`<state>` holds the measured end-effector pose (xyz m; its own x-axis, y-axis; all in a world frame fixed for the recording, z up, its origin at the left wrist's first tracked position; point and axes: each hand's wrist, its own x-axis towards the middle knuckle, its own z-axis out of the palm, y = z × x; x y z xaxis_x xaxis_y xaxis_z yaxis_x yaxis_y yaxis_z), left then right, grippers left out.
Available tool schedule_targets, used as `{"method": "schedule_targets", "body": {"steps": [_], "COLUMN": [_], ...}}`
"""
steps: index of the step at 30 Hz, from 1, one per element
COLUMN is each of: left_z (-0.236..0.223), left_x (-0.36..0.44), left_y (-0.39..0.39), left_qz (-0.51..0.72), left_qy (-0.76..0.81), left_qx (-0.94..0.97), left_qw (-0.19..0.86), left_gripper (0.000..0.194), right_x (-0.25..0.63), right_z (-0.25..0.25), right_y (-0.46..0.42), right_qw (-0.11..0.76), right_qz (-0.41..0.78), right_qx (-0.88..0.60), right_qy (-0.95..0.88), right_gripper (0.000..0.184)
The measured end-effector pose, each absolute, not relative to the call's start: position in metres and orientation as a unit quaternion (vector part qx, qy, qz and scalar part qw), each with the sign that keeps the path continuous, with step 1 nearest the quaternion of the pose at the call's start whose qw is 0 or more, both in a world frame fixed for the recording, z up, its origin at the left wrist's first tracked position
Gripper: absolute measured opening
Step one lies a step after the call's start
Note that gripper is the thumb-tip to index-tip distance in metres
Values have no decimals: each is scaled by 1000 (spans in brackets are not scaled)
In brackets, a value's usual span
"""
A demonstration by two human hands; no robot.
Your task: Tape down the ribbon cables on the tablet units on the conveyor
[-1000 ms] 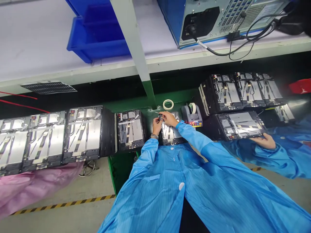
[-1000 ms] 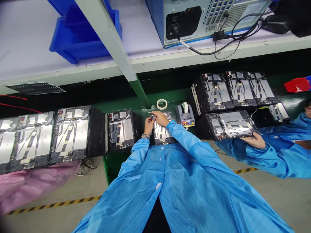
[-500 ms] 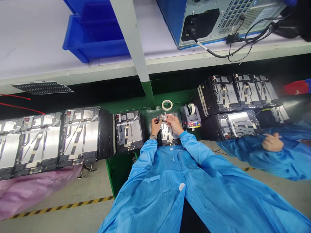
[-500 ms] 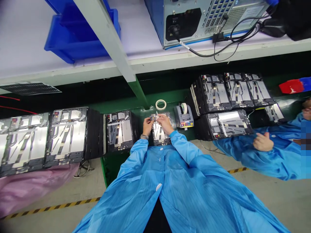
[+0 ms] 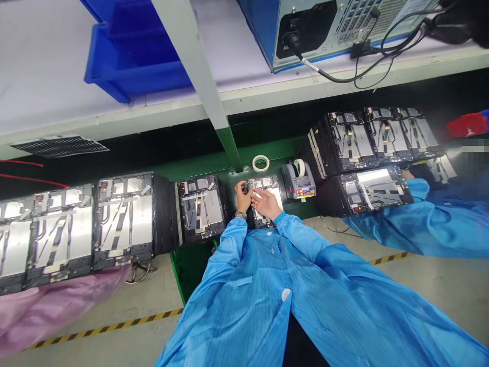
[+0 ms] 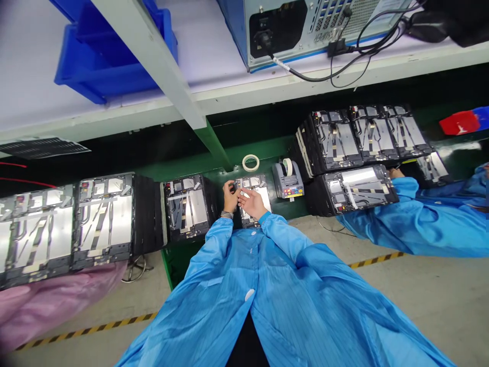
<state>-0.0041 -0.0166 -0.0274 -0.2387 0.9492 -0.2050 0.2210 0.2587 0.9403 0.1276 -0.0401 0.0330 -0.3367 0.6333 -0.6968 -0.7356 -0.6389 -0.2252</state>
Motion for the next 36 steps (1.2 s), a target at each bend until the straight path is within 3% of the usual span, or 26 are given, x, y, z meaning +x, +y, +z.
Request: {"method": "schedule_targets", "body": {"steps": [16,28,32,34,36], "left_z": [-20,-14,-14,-15,-17], "left_x": [-9,-11,-10,-10,-11], "left_y": [-13,-12,-12,-12,-12], "left_qz": [359,345,350,350,349], "left_qy": [641,648,649,648,648], "left_qx": [552,544,536,540,542], "left_qw": [394,406,412,408,406], "left_gripper": [22,21,20,20,20], "right_x": [125,129,133,139,145], "right_z": [30,27,26,28,28], "right_y": [-36,-33,-44,-42,-34], "right_qw": [421,311,338,338,282], "right_qz": [803,777,697,591,450], "right_qx": [-412,-541,-600,-628,-621], "right_qy": [84,-79,-202,-378,-577], "right_gripper": [30,19,24,31,36]}}
